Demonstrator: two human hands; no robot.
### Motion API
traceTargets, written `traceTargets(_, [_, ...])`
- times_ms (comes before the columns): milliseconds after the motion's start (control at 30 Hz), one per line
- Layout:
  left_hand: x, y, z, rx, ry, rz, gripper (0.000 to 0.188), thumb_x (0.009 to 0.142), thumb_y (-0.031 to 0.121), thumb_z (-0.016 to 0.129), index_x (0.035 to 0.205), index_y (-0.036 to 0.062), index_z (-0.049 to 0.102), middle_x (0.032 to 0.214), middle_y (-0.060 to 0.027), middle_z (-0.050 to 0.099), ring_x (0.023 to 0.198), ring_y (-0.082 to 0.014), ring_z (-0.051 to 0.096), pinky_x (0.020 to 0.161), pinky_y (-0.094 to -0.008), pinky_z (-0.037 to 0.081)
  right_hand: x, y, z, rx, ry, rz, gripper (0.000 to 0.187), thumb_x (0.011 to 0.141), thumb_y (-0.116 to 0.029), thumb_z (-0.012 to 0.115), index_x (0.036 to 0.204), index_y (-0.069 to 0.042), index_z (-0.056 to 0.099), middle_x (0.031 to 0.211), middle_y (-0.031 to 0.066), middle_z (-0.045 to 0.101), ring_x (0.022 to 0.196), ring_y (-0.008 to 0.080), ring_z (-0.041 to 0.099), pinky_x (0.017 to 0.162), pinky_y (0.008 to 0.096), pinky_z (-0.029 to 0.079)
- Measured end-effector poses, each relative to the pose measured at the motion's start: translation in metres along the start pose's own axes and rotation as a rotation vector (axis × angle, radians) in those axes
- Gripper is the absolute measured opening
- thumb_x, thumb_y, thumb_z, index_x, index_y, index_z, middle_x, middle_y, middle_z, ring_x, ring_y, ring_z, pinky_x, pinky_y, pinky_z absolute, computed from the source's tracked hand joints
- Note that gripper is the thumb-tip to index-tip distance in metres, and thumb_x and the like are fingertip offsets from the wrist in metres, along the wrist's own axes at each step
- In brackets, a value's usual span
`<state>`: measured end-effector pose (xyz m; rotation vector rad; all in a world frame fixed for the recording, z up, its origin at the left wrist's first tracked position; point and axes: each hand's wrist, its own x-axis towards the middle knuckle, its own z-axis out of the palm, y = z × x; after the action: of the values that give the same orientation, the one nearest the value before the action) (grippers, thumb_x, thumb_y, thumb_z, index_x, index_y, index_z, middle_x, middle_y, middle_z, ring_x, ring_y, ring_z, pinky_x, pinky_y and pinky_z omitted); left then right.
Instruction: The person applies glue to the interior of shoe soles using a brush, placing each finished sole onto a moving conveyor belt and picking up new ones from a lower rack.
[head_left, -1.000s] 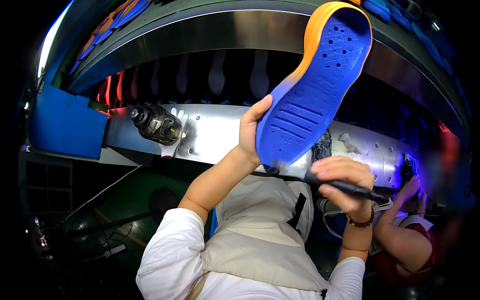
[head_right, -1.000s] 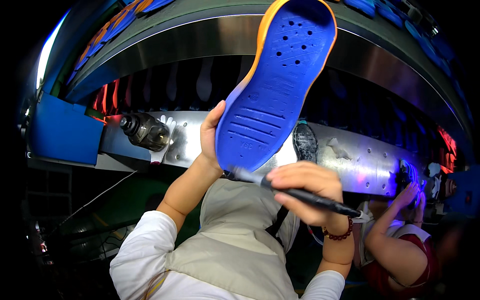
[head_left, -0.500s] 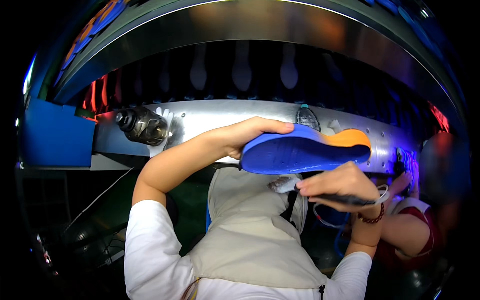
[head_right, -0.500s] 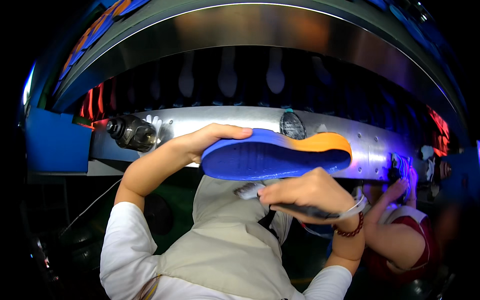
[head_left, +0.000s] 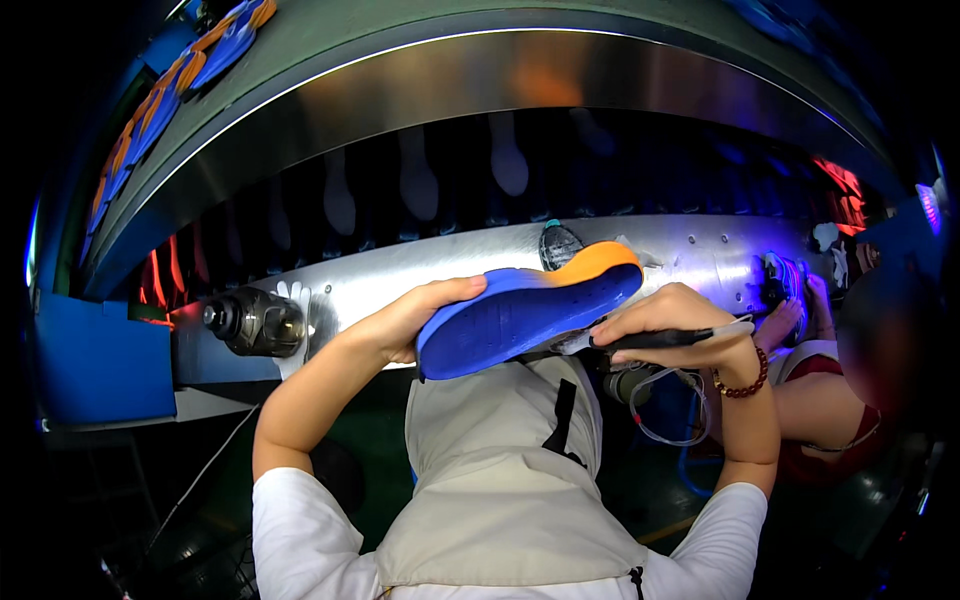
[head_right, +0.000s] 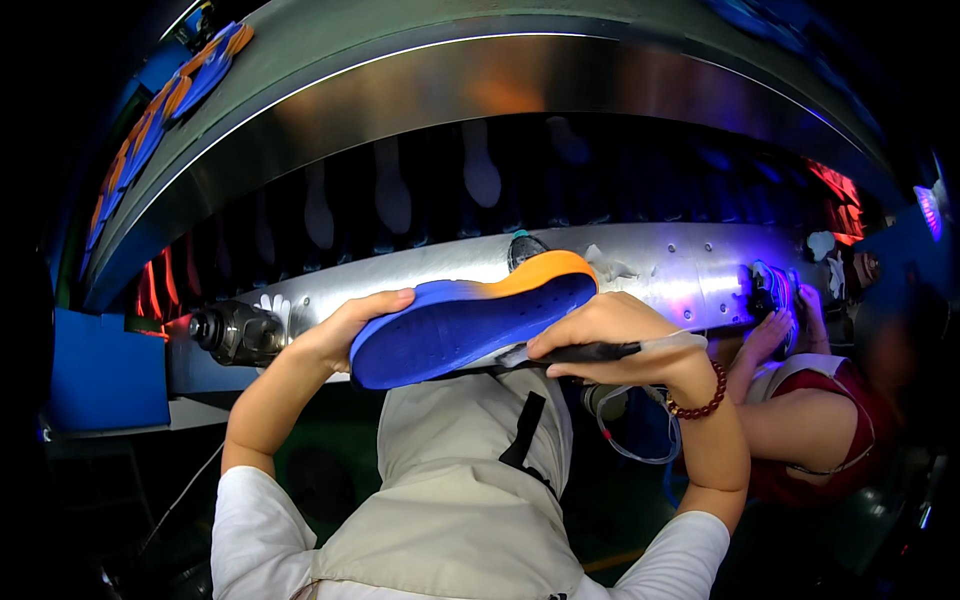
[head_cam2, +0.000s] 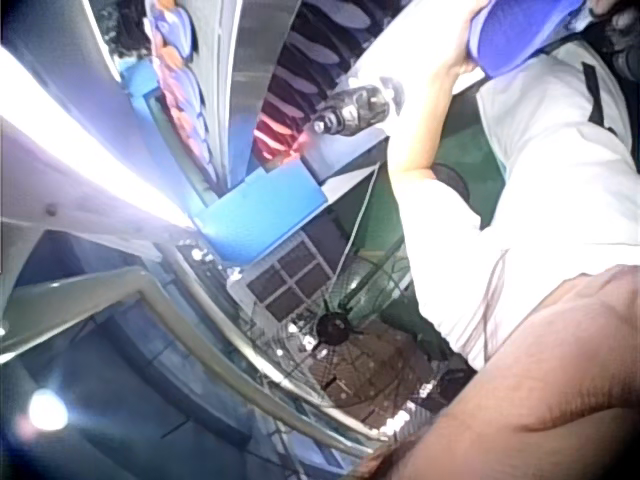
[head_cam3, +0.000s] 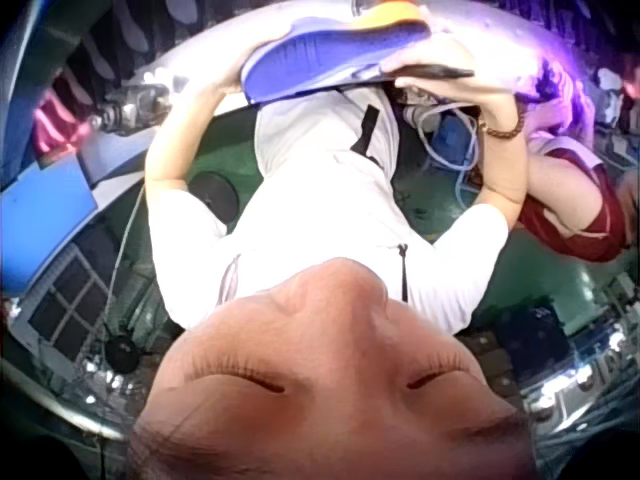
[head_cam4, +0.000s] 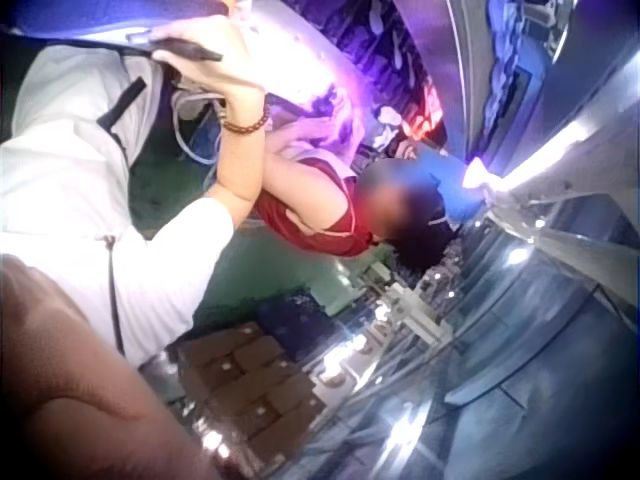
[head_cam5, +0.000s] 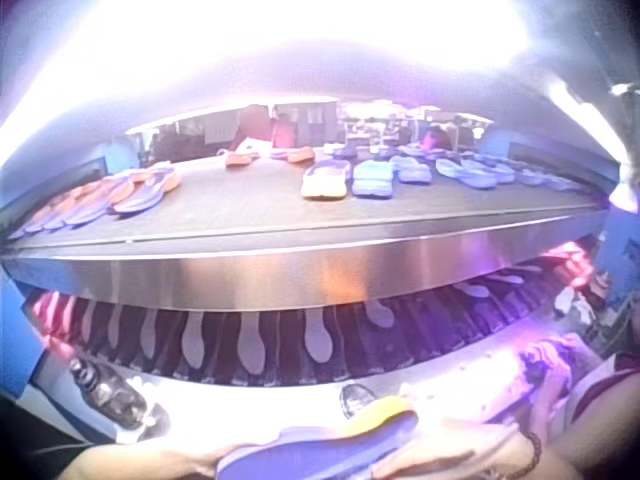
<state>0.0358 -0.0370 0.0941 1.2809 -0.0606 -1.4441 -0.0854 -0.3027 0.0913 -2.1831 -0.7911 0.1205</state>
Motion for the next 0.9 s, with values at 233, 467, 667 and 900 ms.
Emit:
traceTargets(233, [0.037, -0.036, -0.001, -0.532, -0.207, 0.188, 0.061, 0.085, 0.041, 0.046, 0.13, 0.0005, 0.034, 0.121, -0.0228, 0.046, 0.103, -0.0378, 0.053, 0.076, -0.0578, 0.047, 0.009, 0.017, 0.027, 0.573, 0.466, 0.361, 0.022, 0.077, -0.002, 0.058, 0.098, 0.001, 0.064, 0.08, 0.0066, 0.065, 0.048, 0.0053, 0.052, 0.043, 0.0161, 0.041])
traceTargets(467, [0.063, -0.065, -0.014, -0.585, -0.264, 0.225, 0.06, 0.083, 0.039, 0.05, 0.127, -0.001, 0.037, 0.117, -0.0219, 0.05, 0.101, -0.0335, 0.055, 0.08, -0.0501, 0.048, 0.014, 0.038, 0.09, 0.225, 1.0, 0.475, 0.018, 0.076, -0.001, 0.062, 0.093, 0.004, 0.064, 0.088, 0.0138, 0.065, 0.087, 0.0186, 0.061, 0.082, 0.0298, 0.045])
traceTargets(667, [0.008, -0.029, -0.015, -0.218, -0.237, 0.774, 0.063, 0.085, 0.042, 0.042, 0.134, 0.0031, 0.03, 0.122, -0.0185, 0.047, 0.107, -0.0297, 0.051, 0.086, -0.0413, 0.046, -0.061, 0.024, 0.109, 1.024, 1.119, 0.077, 0.028, 0.087, -0.014, 0.049, 0.102, 0.009, 0.055, 0.094, 0.0207, 0.061, 0.041, 0.0101, 0.045, 0.043, 0.0195, 0.039])
traceTargets(900, [-0.046, 0.12, -0.016, -0.357, -0.625, 1.261, 0.065, 0.086, 0.05, 0.028, 0.127, 0.0008, 0.034, 0.119, -0.0229, 0.045, 0.109, -0.0357, 0.047, 0.085, -0.0505, 0.043, -0.062, 0.062, 0.128, 1.114, 1.208, 0.289, 0.031, 0.091, -0.019, 0.046, 0.111, 0.004, 0.048, 0.101, 0.0193, 0.059, 0.042, 0.0078, 0.041, 0.04, 0.0202, 0.031])
